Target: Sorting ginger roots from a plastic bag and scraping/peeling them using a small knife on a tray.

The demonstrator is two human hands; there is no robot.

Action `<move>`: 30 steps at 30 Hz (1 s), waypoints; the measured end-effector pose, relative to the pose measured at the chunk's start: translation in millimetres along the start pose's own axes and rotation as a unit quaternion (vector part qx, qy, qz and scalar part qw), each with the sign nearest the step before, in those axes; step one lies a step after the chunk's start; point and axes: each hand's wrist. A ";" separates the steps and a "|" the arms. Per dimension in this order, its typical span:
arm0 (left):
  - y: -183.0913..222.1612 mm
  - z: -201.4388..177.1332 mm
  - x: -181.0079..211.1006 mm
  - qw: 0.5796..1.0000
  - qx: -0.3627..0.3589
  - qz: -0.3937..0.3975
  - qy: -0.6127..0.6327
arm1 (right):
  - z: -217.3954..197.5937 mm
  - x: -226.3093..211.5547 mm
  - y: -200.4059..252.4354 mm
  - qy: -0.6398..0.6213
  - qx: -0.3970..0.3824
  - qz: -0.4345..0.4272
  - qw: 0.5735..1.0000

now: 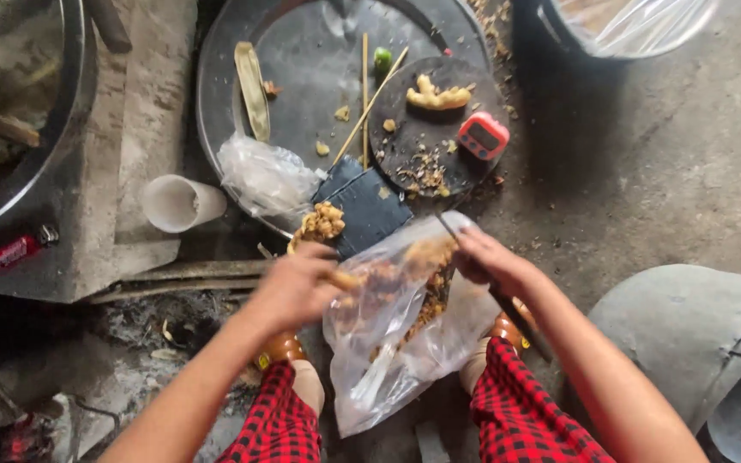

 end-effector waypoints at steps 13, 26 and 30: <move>-53.0 101.1 -29.3 0.987 -0.051 0.141 -0.051 | 28.0 -26.2 63.0 0.010 -0.083 0.034 0.996; -18.5 110.1 10.6 0.945 -0.278 0.143 -0.097 | 28.5 -31.2 89.2 0.454 -0.143 0.015 0.880; -3.9 118.8 -13.6 0.888 -0.310 0.015 -0.340 | -38.9 55.9 33.0 0.649 0.014 0.191 0.737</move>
Point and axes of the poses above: each hand's wrist, its own y-axis away from the middle knuckle, its own z-axis out of the palm, x = y × z, and after that the axes turned 12 degrees about z, right-handed
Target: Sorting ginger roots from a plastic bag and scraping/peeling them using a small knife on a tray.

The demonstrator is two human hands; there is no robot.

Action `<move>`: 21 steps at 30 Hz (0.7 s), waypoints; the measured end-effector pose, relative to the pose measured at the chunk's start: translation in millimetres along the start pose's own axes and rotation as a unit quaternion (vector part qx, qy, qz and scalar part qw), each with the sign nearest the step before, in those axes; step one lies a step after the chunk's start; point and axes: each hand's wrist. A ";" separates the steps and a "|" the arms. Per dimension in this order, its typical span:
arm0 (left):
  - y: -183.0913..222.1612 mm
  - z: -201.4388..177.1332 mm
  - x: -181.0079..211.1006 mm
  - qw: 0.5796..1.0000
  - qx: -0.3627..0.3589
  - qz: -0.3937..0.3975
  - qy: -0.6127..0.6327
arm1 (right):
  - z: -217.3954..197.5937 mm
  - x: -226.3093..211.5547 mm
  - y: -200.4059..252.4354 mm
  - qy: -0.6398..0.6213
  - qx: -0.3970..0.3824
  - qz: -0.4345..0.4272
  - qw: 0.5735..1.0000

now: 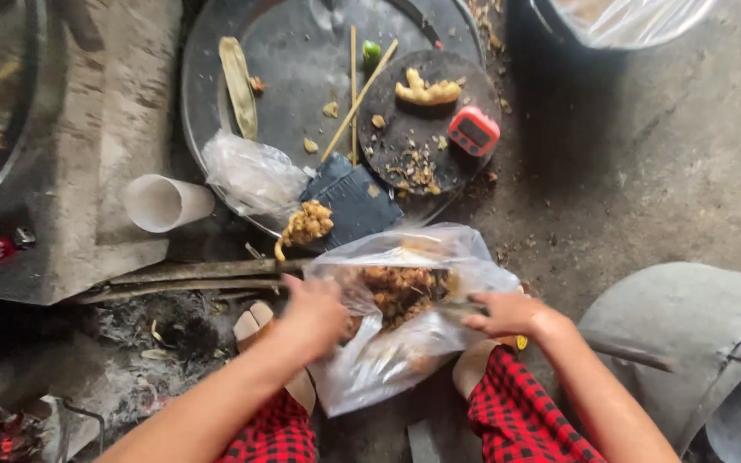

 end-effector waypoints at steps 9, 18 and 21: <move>13.1 -71.3 -13.1 0.983 0.061 0.078 0.156 | -83.8 -54.5 133.6 -0.077 -0.021 -0.090 0.993; -74.5 -66.7 -38.9 0.977 0.143 0.082 0.133 | -129.6 -69.8 46.9 -0.168 0.150 -0.094 0.970; -39.4 -94.5 -23.0 0.985 0.086 0.088 0.123 | -103.5 -80.7 55.8 0.008 0.183 -0.040 0.982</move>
Point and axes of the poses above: each hand's wrist, its own y-axis away from the middle knuckle, its own z-axis out of the palm, x = y × z, and after that the axes turned 12 degrees about z, right-handed
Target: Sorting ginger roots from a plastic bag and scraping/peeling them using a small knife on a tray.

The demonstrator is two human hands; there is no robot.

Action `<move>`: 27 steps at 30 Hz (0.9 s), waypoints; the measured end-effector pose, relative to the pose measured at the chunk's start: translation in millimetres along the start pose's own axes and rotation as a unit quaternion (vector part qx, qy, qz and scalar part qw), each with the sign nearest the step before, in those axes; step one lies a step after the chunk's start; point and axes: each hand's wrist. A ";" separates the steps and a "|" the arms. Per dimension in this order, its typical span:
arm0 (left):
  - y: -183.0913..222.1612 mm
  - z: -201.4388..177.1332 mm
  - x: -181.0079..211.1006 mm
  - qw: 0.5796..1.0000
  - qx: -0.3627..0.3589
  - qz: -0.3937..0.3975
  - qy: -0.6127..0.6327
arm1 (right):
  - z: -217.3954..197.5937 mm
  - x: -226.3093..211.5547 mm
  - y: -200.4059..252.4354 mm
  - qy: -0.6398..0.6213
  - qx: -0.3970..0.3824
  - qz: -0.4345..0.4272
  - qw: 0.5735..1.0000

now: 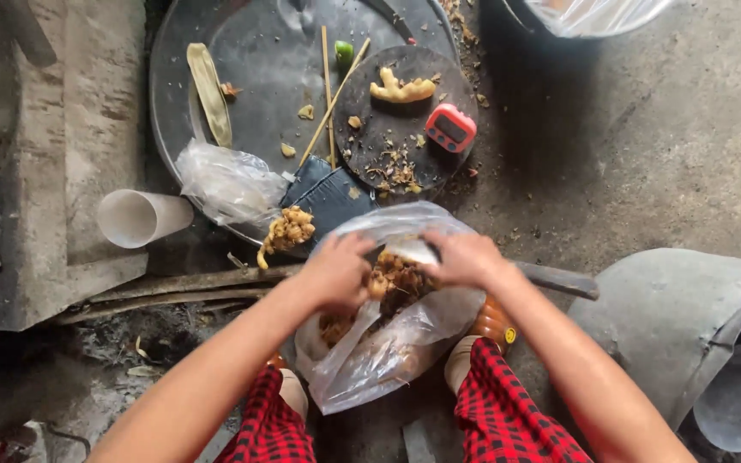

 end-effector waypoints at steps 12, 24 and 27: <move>21.8 69.9 -21.5 0.992 0.013 0.037 -0.122 | 72.4 28.1 -39.9 0.033 0.187 -0.082 0.978; 51.2 -9.0 -30.4 0.996 -0.043 -0.076 -0.014 | 23.5 -35.4 94.9 -0.012 -0.137 -0.021 0.990; 49.5 -2.7 -42.9 0.995 -0.023 -0.098 0.006 | 39.5 -41.9 90.3 0.012 -0.166 -0.081 0.983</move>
Point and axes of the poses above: each hand's wrist, its own y-axis away from the middle knuckle, its own z-axis out of the palm, x = y × z, and after that the axes turned 12 degrees about z, right-handed
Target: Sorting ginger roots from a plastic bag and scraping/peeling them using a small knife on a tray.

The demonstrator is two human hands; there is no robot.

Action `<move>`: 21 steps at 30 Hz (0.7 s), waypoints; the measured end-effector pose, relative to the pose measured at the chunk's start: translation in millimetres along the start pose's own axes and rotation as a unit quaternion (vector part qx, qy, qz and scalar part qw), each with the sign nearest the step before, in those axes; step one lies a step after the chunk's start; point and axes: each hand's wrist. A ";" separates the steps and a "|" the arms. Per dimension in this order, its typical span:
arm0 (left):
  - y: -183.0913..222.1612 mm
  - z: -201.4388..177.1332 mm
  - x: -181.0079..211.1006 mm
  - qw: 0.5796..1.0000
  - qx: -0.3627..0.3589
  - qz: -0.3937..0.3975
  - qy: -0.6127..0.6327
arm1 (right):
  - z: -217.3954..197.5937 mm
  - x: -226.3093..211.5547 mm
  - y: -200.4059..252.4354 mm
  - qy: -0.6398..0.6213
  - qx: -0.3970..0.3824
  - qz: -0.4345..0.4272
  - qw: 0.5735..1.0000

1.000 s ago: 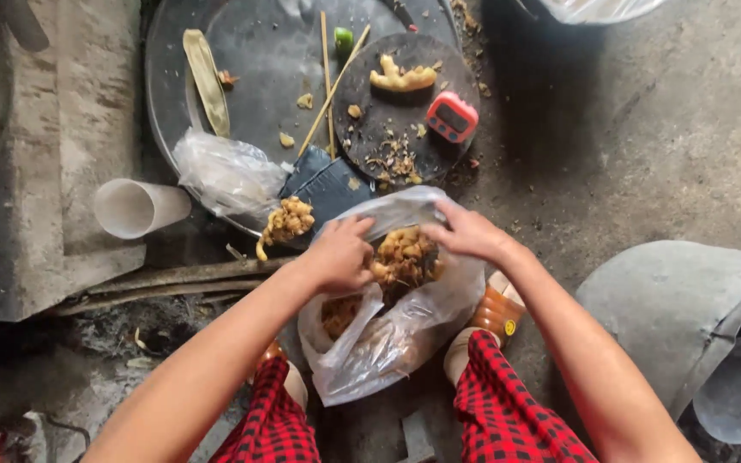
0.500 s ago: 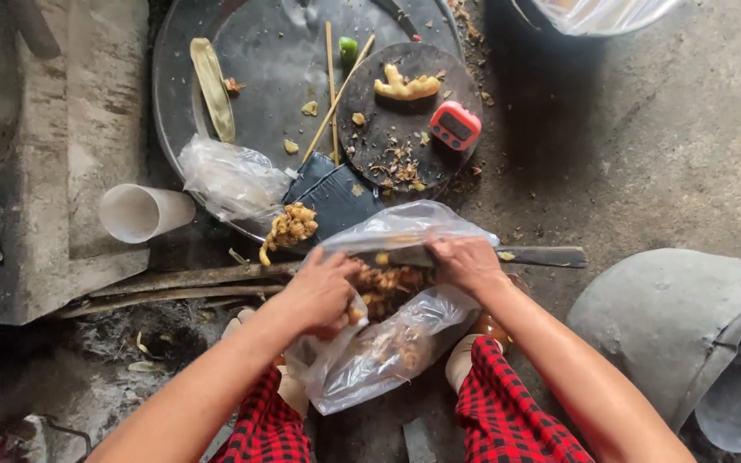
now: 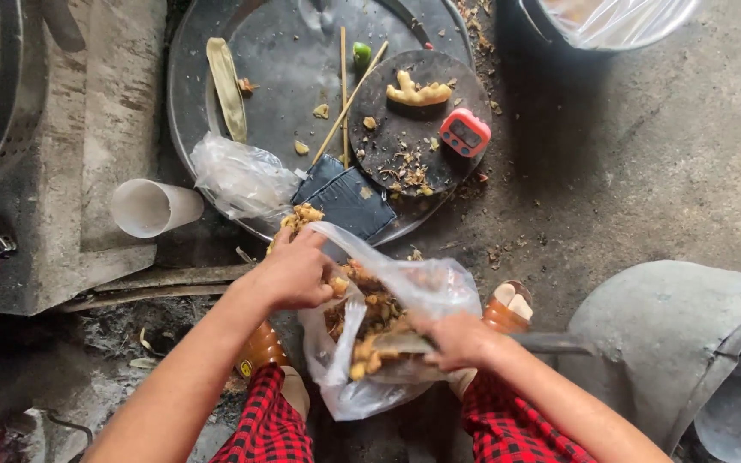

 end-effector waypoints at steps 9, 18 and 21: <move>-13.4 4.6 48.8 0.992 0.090 0.060 -0.067 | -48.1 99.4 -27.0 -0.136 0.110 0.097 0.980; -3.6 19.8 94.1 0.573 0.125 -0.143 0.798 | 0.6 69.8 20.2 -0.617 -0.035 -0.203 0.760; -7.9 33.1 101.5 0.536 0.129 -0.134 0.824 | 20.1 68.0 -1.1 -0.638 -0.054 -0.217 0.737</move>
Point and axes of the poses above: each hand's wrist, its own y-axis away from the middle knuckle, its own z-axis out of the palm, x = y × z, and after that the axes turned 12 degrees about z, right-handed
